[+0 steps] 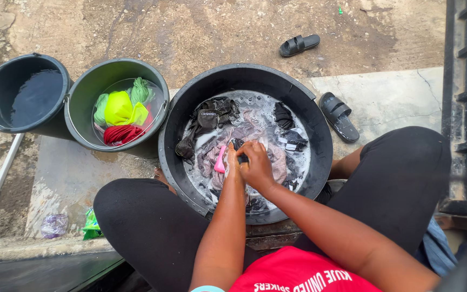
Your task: The person washes laundry by hand in a basin, applying bar soap and scrubbing each item individually before rinsing.
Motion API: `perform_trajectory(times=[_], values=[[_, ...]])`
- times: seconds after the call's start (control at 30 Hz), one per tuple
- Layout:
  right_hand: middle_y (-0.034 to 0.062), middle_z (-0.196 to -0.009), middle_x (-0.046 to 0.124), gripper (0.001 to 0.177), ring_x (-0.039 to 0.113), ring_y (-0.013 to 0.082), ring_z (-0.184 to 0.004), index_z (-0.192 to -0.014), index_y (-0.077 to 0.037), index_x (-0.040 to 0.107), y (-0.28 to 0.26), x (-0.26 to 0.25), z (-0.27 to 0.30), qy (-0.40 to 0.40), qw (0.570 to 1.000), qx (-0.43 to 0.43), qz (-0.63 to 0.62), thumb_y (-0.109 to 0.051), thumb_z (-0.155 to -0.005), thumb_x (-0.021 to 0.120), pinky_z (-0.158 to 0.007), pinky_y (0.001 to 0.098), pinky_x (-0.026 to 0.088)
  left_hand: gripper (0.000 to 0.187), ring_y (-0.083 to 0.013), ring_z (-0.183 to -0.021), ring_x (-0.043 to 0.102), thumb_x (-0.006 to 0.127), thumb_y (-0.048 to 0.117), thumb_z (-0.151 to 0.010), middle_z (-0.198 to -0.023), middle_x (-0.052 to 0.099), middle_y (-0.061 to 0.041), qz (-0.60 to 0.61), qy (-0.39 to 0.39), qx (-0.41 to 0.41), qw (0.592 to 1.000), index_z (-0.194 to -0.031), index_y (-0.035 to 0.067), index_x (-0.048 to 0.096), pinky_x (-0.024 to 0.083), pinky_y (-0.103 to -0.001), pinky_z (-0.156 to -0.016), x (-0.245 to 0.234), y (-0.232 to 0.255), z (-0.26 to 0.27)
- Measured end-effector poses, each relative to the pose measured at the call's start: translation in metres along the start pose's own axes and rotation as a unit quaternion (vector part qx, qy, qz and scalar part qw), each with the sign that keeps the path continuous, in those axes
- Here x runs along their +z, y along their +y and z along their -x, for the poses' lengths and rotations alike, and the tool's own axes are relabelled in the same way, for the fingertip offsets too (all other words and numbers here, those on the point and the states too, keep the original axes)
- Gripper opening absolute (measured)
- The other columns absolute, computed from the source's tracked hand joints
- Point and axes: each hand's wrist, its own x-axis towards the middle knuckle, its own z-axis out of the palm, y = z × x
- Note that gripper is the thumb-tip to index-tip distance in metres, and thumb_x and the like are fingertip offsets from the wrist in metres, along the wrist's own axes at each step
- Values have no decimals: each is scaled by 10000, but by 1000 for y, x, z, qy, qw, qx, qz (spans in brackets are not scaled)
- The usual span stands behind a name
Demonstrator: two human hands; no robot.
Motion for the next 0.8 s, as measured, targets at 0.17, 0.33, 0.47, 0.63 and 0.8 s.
perform_trajectory(times=[0.17,0.33,0.47,0.63,0.8], values=[[167,-972,588,162,599,377,-944,-918,-71,642,-34,1,22,-61,993,-98,-10,-184,-833,721,-827,466,506,451,-236,-920,704,522,478,-1027,-1073,703,-102,-23,-14,-9,1000,-1265,115,644,587,-372,-763,-5,6,5],[151,-872,719,250,694,364,-782,-972,-84,711,95,14,-24,-22,987,153,36,-332,-989,686,-725,479,539,425,-244,-924,705,544,448,-1008,-1073,714,-96,-85,94,-2,992,-1258,120,648,594,-396,-790,17,-52,17],[123,-972,758,410,728,285,-840,-1151,-48,712,170,6,-39,-91,703,488,-509,-436,-1021,735,-813,447,597,264,-214,-811,718,679,302,-980,-972,742,-53,-99,32,2,995,-1146,97,696,605,-403,-739,54,-48,30],[98,-925,782,750,777,253,-747,-1102,-117,705,127,-5,-15,-195,582,505,-607,-747,-721,561,-632,458,645,219,-227,-771,720,715,320,-957,-923,734,-52,0,-16,-77,997,-1025,112,710,626,-414,-723,106,9,56],[97,-962,712,302,736,221,-763,-1008,-101,656,144,1,-31,-123,632,434,-630,-337,-869,783,-664,461,615,248,-237,-894,728,761,282,-911,-1030,720,-54,-107,58,112,986,-1093,145,662,625,-428,-783,120,47,76]])
